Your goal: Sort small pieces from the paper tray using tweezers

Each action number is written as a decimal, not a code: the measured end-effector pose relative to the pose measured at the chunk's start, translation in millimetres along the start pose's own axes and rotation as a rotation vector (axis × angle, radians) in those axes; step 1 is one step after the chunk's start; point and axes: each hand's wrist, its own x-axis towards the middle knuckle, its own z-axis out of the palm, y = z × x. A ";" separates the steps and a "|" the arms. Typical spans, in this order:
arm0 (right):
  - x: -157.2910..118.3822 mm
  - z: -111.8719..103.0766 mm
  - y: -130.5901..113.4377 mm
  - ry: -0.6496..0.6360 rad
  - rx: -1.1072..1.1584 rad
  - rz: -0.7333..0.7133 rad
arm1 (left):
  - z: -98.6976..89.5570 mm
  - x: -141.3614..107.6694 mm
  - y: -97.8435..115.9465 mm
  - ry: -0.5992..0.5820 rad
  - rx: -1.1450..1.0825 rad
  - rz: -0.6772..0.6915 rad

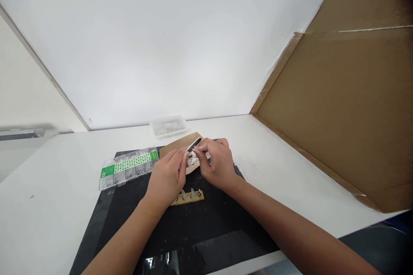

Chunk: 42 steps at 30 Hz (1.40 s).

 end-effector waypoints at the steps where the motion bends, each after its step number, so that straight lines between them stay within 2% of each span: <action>1: -0.5 -0.6 0.8 0.008 0.013 0.018 | 1.2 -0.9 -2.8 0.009 0.044 0.016; 6: -3.1 -4.2 5.3 0.029 0.090 0.122 | 6.3 -3.8 -19.1 0.024 0.280 0.032; 10: -4.5 -6.4 7.0 0.025 0.133 0.187 | 6.6 -3.3 -23.9 0.044 0.422 0.017; 14: -4.8 -7.1 9.0 0.037 0.139 0.187 | 5.3 -2.1 -27.0 0.007 0.470 0.059; 17: -5.2 -7.1 11.4 0.052 0.127 0.173 | 4.2 -1.5 -28.7 0.045 0.448 0.081; 20: -6.1 -7.1 13.9 0.063 0.119 0.157 | 4.0 -1.3 -24.8 0.073 0.309 0.080; 23: -7.2 -7.5 16.1 0.063 0.124 0.132 | 5.1 -0.7 -15.5 0.085 0.054 0.061; 27: -8.3 -8.8 17.9 0.052 0.136 0.080 | 5.8 0.6 -4.2 0.077 -0.231 -0.052; 33: -10.3 -9.7 18.6 0.020 0.163 0.006 | 5.1 -0.6 -1.0 0.034 -0.437 -0.183; 42: -10.9 -14.2 8.6 -0.057 0.368 0.138 | 6.9 0.2 -0.4 -0.007 -0.714 -0.271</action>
